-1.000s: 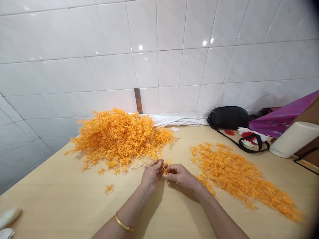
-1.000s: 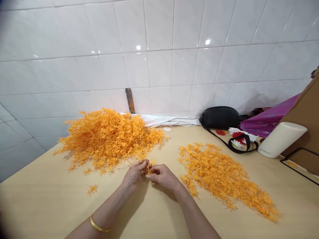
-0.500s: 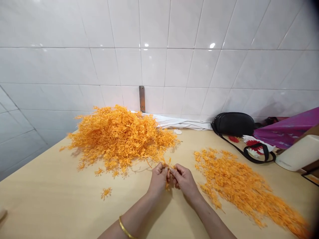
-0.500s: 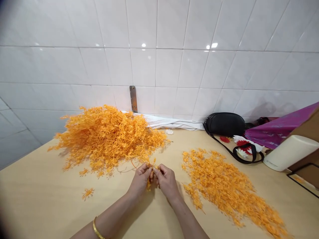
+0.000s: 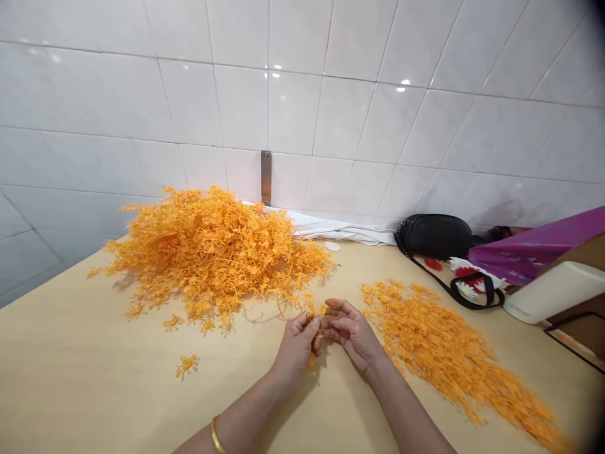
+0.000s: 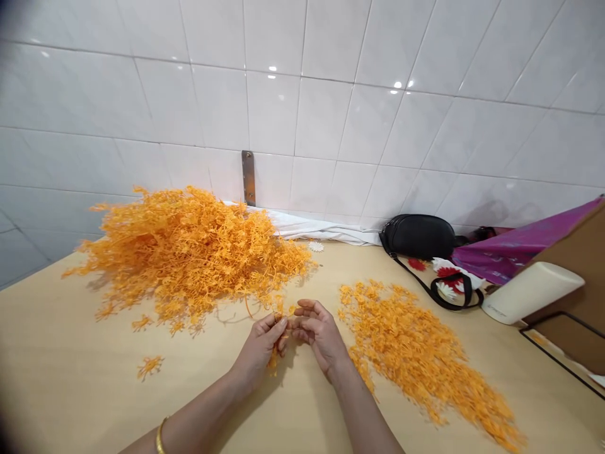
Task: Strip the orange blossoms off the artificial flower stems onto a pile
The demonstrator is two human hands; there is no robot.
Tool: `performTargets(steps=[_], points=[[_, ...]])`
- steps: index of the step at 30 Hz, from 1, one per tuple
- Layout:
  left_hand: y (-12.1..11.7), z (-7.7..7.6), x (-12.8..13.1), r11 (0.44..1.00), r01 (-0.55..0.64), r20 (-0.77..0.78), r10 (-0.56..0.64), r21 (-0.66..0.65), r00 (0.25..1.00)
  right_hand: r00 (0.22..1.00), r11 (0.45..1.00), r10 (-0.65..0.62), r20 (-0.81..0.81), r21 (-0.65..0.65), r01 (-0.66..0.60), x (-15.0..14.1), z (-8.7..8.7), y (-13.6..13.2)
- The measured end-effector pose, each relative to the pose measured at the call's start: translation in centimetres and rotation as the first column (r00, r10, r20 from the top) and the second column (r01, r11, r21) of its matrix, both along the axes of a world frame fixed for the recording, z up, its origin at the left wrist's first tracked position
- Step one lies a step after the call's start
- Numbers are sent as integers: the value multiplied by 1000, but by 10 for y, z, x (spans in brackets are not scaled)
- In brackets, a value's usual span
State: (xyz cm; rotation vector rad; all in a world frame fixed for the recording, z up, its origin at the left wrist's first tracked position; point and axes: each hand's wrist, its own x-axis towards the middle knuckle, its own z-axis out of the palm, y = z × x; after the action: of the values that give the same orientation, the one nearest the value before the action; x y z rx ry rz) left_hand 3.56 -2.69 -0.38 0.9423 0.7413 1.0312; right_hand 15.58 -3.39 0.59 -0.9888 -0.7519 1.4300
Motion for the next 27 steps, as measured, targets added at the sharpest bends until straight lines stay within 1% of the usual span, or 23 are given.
performTargets(steps=[3, 5, 7, 8, 9, 11, 13, 16, 17, 18, 20, 21, 22, 23, 24, 25, 26, 27], points=[[0, 0, 1, 1000, -8, -4, 8, 16, 1000, 988, 990, 134, -74, 58, -130, 0, 2, -2], [0, 0, 2, 1000, -6, -9, 6, 24, 1000, 977, 974, 208, -50, 99, -202, -2, 4, -3], [0, -1, 3, 999, -3, -12, 3, 36, 1000, 969, 963, 246, 12, 111, -245, -6, 5, -2], [0, -2, 3, 999, 1, -10, 0, 41, 1000, 971, 965, 232, 52, 109, -237, -8, 4, -2], [0, -3, 4, 999, 3, -8, -3, 45, 1000, 977, 974, 188, 96, 110, -199, -10, 3, -2], [1, -4, 6, 999, 8, -7, -8, 42, 1000, 978, 990, 22, 206, 135, -51, -14, -1, 0], [0, -4, 8, 1000, 11, -2, -11, 11, 1000, 931, 976, -159, 328, 196, 98, -17, -6, 2], [-2, -2, 8, 999, 2, 23, -1, -46, 1000, 826, 939, -320, 465, 274, 210, -11, -7, 6], [-3, -1, 7, 998, -3, 38, 5, -57, 999, 789, 918, -385, 479, 285, 275, -4, -6, 8], [-3, 0, 6, 998, -8, 59, 12, -70, 998, 748, 884, -465, 473, 293, 364, 4, -4, 9], [-2, 2, 2, 994, -7, 130, 22, -113, 991, 649, 780, -624, 435, 295, 552, 25, 3, 9], [0, 3, 1, 989, 0, 178, 27, -150, 984, 616, 752, -655, 437, 297, 588, 35, 8, 8], [3, 4, -1, 981, 13, 229, 33, -196, 973, 592, 763, -637, 494, 295, 575, 43, 12, 7], [6, 5, -3, 970, 30, 277, 39, -242, 960, 561, 795, -589, 582, 290, 533, 50, 15, 4], [10, 5, -5, 959, 52, 316, 41, -280, 948, 504, 836, -516, 693, 278, 474, 54, 17, 1], [13, 6, -7, 949, 72, 341, 39, -307, 939, 413, 869, -440, 798, 262, 419, 55, 19, -1], [16, 6, -8, 942, 90, 354, 33, -323, 934, 297, 889, -379, 876, 256, 379, 55, 19, -4], [18, 6, -10, 939, 104, 358, 22, -328, 934, 170, 896, -343, 924, 267, 355, 54, 19, -6]])
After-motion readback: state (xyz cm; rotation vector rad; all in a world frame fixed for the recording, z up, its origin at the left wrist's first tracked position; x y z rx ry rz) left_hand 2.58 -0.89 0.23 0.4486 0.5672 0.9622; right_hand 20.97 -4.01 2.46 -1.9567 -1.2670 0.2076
